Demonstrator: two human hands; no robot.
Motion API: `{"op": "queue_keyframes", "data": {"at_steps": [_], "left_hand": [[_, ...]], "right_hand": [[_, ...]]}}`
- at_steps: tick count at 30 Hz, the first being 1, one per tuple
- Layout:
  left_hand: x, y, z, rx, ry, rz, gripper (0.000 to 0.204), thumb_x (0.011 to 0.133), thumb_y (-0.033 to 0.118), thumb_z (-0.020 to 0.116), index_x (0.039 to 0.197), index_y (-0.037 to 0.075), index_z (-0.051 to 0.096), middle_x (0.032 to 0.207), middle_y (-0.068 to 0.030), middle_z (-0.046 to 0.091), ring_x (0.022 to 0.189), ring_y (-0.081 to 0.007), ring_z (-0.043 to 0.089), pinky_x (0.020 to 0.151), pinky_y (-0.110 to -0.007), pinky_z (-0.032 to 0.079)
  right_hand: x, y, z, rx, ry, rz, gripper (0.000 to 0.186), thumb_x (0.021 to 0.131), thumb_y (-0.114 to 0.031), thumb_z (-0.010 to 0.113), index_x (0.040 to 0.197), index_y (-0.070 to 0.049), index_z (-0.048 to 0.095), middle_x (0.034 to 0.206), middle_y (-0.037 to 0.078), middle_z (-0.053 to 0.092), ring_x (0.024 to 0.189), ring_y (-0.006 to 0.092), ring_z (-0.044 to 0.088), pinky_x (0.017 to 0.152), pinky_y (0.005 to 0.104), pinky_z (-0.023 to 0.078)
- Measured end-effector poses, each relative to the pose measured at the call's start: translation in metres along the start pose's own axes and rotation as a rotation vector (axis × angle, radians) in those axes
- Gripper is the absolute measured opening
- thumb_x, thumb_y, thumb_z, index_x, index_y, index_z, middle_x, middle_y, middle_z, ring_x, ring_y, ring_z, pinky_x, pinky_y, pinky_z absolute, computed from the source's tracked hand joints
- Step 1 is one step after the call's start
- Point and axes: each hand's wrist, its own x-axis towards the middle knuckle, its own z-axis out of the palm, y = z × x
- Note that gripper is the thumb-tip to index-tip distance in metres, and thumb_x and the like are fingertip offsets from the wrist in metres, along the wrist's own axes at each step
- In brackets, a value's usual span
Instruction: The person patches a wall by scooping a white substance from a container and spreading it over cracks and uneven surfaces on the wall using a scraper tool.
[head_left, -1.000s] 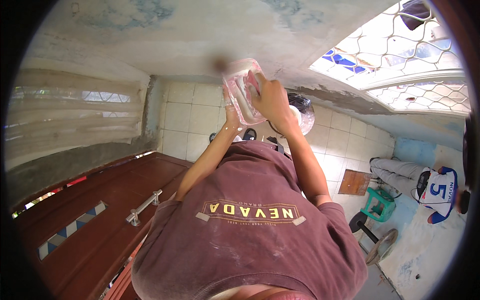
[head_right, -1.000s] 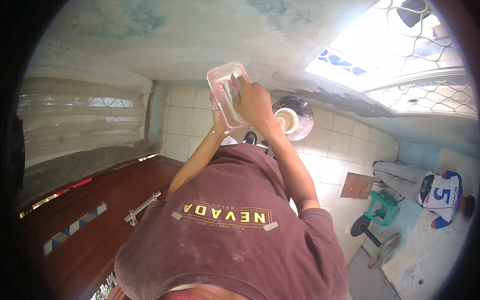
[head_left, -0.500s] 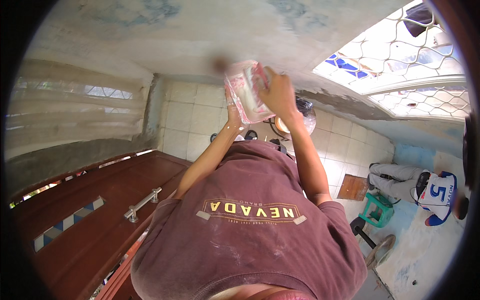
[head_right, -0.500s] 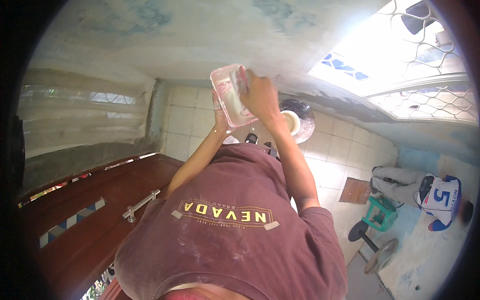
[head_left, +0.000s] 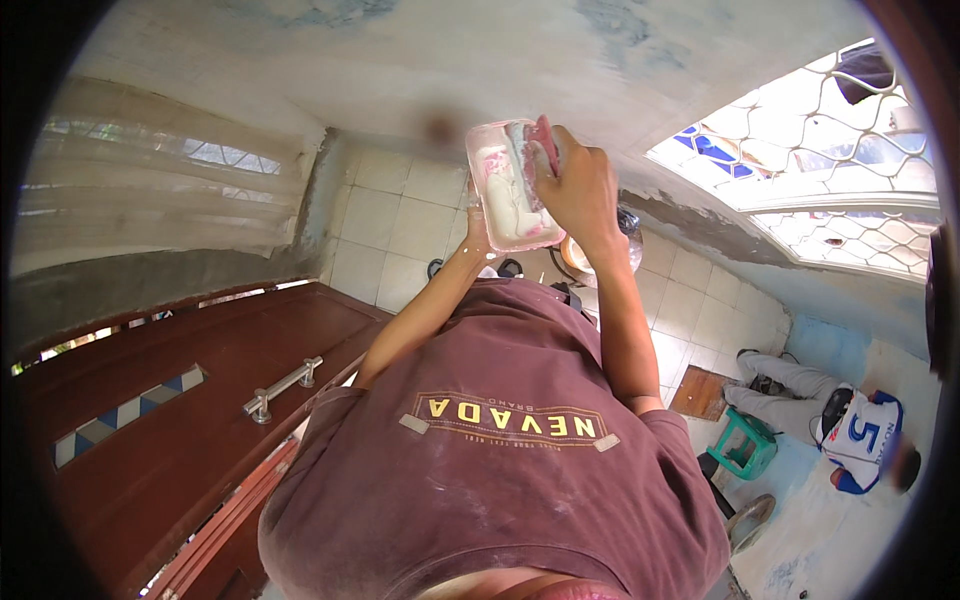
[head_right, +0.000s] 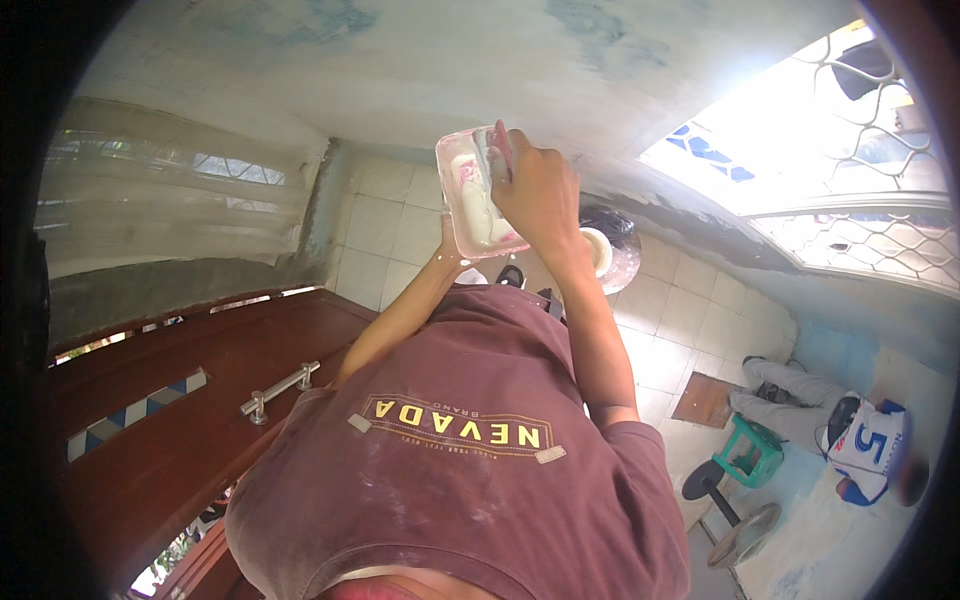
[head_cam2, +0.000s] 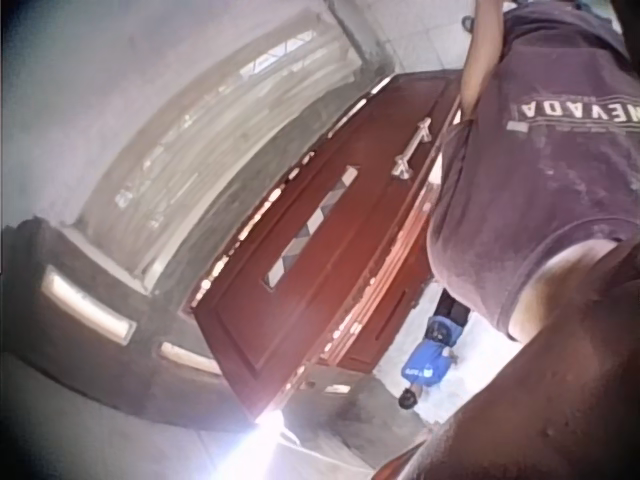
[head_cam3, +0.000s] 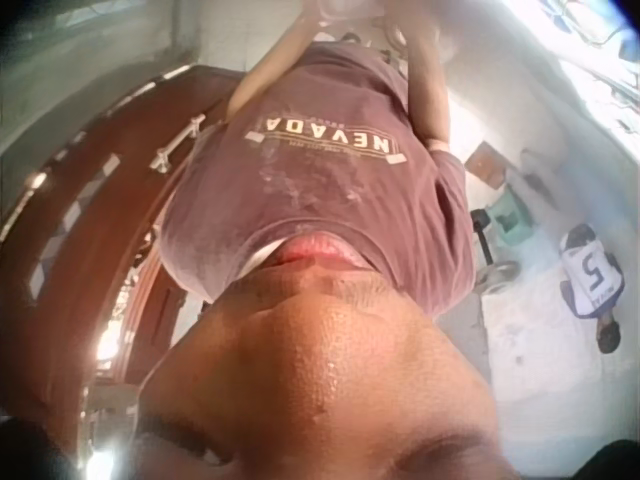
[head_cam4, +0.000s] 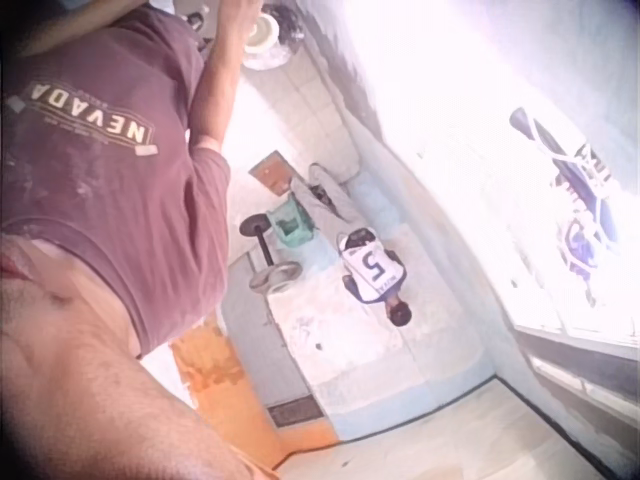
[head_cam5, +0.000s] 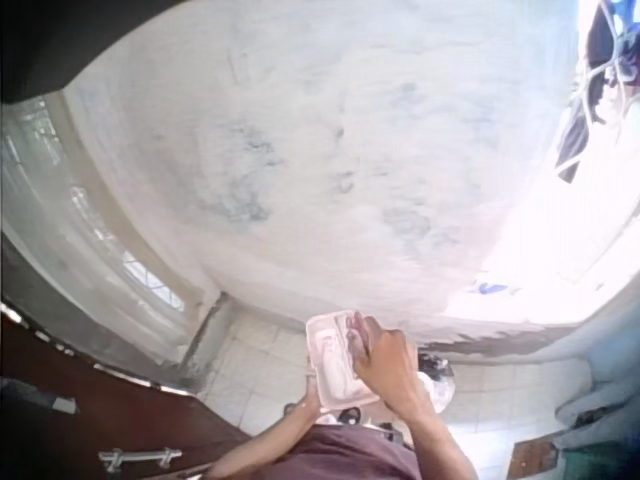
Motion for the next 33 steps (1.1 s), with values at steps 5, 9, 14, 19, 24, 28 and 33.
{"op": "queue_keyframes", "data": {"at_steps": [5,9,14,19,24,28,33], "left_hand": [[-0.001,-0.003,-0.003,-0.141,0.019,-0.064,0.07,0.103,0.061,0.042,0.158,0.017,0.038,0.153,-0.0105,0.05,0.139,-0.0296,0.052,0.115,-0.051,0.046],[0.001,0.001,-0.002,-0.17,0.007,-0.068,0.066,0.107,0.056,0.039,0.16,0.017,0.033,0.155,-0.0111,0.048,0.141,-0.0315,0.05,0.115,-0.054,0.045],[0.008,0.0,-0.003,-0.131,-0.065,-0.074,0.079,0.101,0.07,0.041,0.158,0.016,0.036,0.153,-0.0116,0.049,0.138,-0.0307,0.053,0.114,-0.055,0.047],[0.012,0.001,0.008,-0.098,0.012,-0.09,0.087,0.097,0.078,0.038,0.158,0.016,0.036,0.153,-0.0113,0.049,0.137,-0.03,0.053,0.113,-0.054,0.048],[0.013,-0.004,0.025,0.056,0.134,-0.1,0.089,0.098,0.08,0.034,0.158,0.014,0.036,0.153,-0.0115,0.049,0.137,-0.028,0.053,0.114,-0.046,0.048],[0.013,-0.006,0.021,0.045,0.155,-0.06,0.089,0.098,0.079,0.035,0.159,0.016,0.034,0.155,-0.011,0.047,0.14,-0.028,0.05,0.116,-0.047,0.045],[0.003,0.002,0.001,-0.139,0.02,-0.076,0.089,0.096,0.08,0.038,0.157,0.015,0.038,0.15,-0.0125,0.051,0.136,-0.0287,0.054,0.115,-0.051,0.046]], "right_hand": [[-0.012,0.017,0.034,-0.28,-0.136,-0.149,0.028,0.095,-0.022,0.062,0.116,-0.004,0.062,0.073,0.025,0.066,0.07,0.0461,0.068,0.065,0.0564,0.054],[-0.002,0.013,0.006,-0.174,-0.109,-0.021,0.028,0.095,-0.021,0.064,0.116,-0.003,0.063,0.074,0.027,0.067,0.071,0.0468,0.067,0.065,0.0576,0.05],[-0.01,0.012,-0.003,-0.073,0.022,0.004,0.025,0.094,-0.021,0.063,0.113,-0.005,0.066,0.077,0.024,0.068,0.075,0.0465,0.067,0.066,0.0547,0.05],[-0.009,0.032,0.01,-0.047,0.101,0.054,0.026,0.092,-0.019,0.064,0.114,-0.007,0.068,0.083,0.023,0.07,0.08,0.0458,0.068,0.069,0.054,0.051],[-0.003,0.04,0.039,-0.095,0.068,-0.081,0.033,0.091,-0.02,0.064,0.122,-0.009,0.069,0.087,0.022,0.071,0.083,0.0444,0.069,0.072,0.0547,0.052],[-0.01,0.033,0.037,-0.019,0.021,-0.147,0.03,0.093,-0.022,0.063,0.119,-0.008,0.07,0.082,0.024,0.069,0.077,0.0434,0.069,0.068,0.054,0.052],[-0.017,0.036,0.004,-0.022,0.016,0.057,0.029,0.098,-0.03,0.062,0.108,-0.003,0.067,0.07,0.021,0.066,0.068,0.045,0.067,0.063,0.0532,0.052]]}}
